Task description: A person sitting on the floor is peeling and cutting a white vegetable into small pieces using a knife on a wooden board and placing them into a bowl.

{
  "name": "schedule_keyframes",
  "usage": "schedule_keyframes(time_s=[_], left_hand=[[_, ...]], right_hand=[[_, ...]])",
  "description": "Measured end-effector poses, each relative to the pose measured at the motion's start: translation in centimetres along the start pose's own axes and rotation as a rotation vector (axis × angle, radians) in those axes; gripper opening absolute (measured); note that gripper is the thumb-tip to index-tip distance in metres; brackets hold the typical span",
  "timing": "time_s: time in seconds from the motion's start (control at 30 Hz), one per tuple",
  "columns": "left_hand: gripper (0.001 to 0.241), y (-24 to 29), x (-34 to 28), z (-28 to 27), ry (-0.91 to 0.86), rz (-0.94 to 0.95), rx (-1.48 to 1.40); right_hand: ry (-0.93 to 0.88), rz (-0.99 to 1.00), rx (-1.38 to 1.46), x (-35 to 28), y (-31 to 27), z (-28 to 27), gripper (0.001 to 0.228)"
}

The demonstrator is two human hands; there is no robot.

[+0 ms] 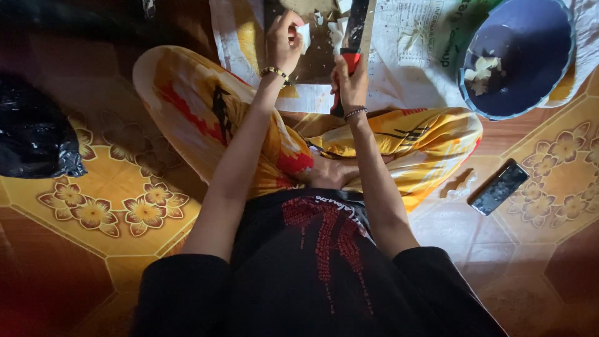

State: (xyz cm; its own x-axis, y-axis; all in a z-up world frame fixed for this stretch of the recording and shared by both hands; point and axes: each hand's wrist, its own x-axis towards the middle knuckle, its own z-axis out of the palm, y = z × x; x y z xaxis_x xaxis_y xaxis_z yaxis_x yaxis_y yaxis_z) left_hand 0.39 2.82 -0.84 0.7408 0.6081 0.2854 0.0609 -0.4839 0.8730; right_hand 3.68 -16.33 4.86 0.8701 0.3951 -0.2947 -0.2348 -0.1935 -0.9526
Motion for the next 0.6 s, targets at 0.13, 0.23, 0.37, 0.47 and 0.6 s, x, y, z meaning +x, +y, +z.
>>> schedule_keyframes(time_s=[0.13,0.23,0.37,0.47,0.6], left_hand=[[0.04,1.1,-0.5,0.3,-0.096,0.071,0.007],[0.043,1.3,-0.8,0.0,-0.137,0.027,-0.046],[0.046,0.9,-0.2,-0.2,-0.162,0.033,-0.135],[0.051,1.9,0.1,-0.5,-0.095,0.095,-0.002],[0.068,-4.3,-2.0,5.4,0.055,0.277,0.269]], right_hand=[[0.056,-0.193,-0.063,1.3,1.4,0.0,0.033],[0.089,-0.169,0.013,1.2,1.0,-0.3,0.029],[0.069,-0.022,0.1,-0.6,-0.4,-2.2,0.029],[0.015,-0.082,-0.043,-1.9,1.0,-3.4,0.024],[0.001,-0.021,-0.078,-3.7,0.8,-3.6,0.023]])
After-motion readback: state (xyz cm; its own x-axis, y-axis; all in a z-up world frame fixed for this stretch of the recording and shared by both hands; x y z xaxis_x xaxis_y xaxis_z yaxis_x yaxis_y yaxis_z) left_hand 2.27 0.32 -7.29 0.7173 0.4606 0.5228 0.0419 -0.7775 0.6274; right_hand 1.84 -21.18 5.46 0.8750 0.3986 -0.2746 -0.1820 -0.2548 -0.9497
